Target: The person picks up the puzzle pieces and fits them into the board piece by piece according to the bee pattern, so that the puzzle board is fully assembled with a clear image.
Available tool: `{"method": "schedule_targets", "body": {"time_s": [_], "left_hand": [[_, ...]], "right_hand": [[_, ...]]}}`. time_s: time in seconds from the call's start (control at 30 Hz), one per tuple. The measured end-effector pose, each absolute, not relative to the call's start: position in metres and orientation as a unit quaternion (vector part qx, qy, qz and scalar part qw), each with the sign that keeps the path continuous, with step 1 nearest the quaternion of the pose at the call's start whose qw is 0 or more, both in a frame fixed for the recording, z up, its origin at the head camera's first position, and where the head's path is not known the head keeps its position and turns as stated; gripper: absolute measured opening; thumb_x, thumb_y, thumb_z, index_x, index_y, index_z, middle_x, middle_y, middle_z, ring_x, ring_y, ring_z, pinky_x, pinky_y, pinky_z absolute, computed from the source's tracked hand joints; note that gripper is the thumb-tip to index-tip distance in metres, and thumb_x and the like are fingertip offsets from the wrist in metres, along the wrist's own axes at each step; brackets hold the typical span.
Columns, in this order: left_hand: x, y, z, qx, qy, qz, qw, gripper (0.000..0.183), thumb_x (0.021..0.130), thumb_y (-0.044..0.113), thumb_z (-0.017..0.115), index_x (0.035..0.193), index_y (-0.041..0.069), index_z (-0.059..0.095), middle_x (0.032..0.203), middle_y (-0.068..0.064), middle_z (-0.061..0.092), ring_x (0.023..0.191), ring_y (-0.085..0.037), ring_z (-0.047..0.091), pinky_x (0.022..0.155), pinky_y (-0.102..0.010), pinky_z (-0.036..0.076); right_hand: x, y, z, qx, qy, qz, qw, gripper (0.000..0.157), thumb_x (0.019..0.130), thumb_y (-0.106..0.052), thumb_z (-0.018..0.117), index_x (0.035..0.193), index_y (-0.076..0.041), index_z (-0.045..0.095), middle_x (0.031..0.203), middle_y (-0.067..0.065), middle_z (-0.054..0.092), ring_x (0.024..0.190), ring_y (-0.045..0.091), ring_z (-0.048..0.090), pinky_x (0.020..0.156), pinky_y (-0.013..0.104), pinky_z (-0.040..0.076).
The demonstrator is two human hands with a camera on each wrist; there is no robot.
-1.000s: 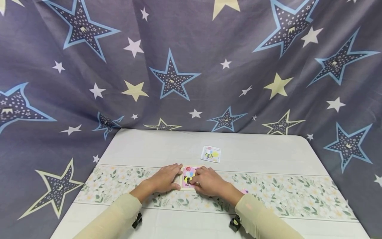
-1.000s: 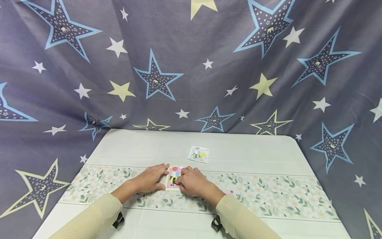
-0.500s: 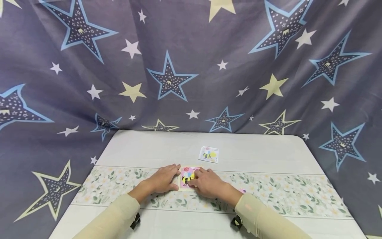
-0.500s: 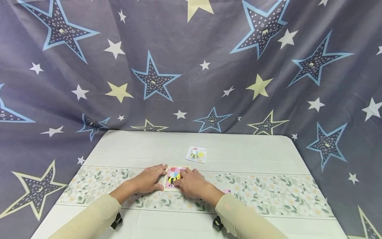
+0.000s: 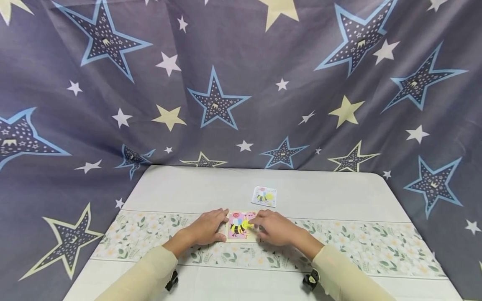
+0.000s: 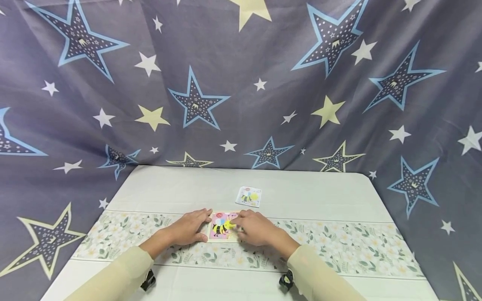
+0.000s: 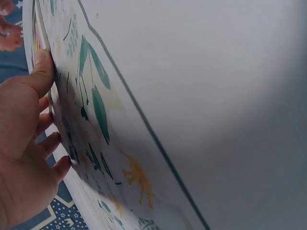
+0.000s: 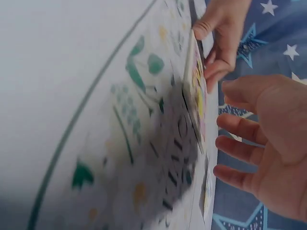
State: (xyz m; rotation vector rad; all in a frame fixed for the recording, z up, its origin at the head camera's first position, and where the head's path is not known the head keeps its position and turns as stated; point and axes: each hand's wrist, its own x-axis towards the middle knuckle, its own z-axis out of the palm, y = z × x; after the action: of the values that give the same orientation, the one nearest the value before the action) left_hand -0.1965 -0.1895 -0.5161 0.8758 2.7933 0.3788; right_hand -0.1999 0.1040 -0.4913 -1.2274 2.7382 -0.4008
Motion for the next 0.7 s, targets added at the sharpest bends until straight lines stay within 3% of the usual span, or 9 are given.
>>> {"method": "schedule_targets", "body": {"time_s": [0.17, 0.43, 0.7], "left_hand": [[-0.196, -0.191, -0.518, 0.288, 0.944, 0.127, 0.096, 0.062, 0.090, 0.050, 0.071, 0.136, 0.012, 0.055, 0.163, -0.013, 0.039, 0.151, -0.035, 0.037, 0.123, -0.054, 0.033], [-0.197, -0.191, -0.517, 0.286, 0.945, 0.126, 0.097, 0.065, 0.089, 0.051, 0.072, 0.138, 0.012, 0.055, 0.163, -0.012, 0.039, 0.151, -0.035, 0.037, 0.123, -0.054, 0.033], [-0.197, -0.190, -0.518, 0.284, 0.944, 0.134, 0.101, 0.064, 0.090, 0.050, 0.071, 0.140, 0.013, 0.055, 0.163, -0.012, 0.038, 0.152, -0.035, 0.035, 0.124, -0.054, 0.032]], "right_hand": [[-0.200, 0.124, -0.491, -0.402, 0.903, -0.148, 0.045, 0.035, 0.097, -0.022, 0.068, 0.131, -0.015, 0.069, 0.118, 0.000, 0.070, 0.107, 0.016, 0.065, 0.097, 0.040, 0.056], [-0.193, 0.159, -0.492, -0.358, 0.916, -0.169, 0.056, 0.032, 0.094, -0.021, 0.073, 0.126, -0.015, 0.072, 0.118, -0.002, 0.070, 0.113, 0.019, 0.065, 0.101, 0.043, 0.056], [-0.186, 0.198, -0.493, -0.317, 0.926, -0.190, 0.075, 0.026, 0.092, -0.019, 0.074, 0.118, -0.014, 0.075, 0.110, -0.005, 0.070, 0.105, 0.016, 0.066, 0.095, 0.043, 0.057]]}}
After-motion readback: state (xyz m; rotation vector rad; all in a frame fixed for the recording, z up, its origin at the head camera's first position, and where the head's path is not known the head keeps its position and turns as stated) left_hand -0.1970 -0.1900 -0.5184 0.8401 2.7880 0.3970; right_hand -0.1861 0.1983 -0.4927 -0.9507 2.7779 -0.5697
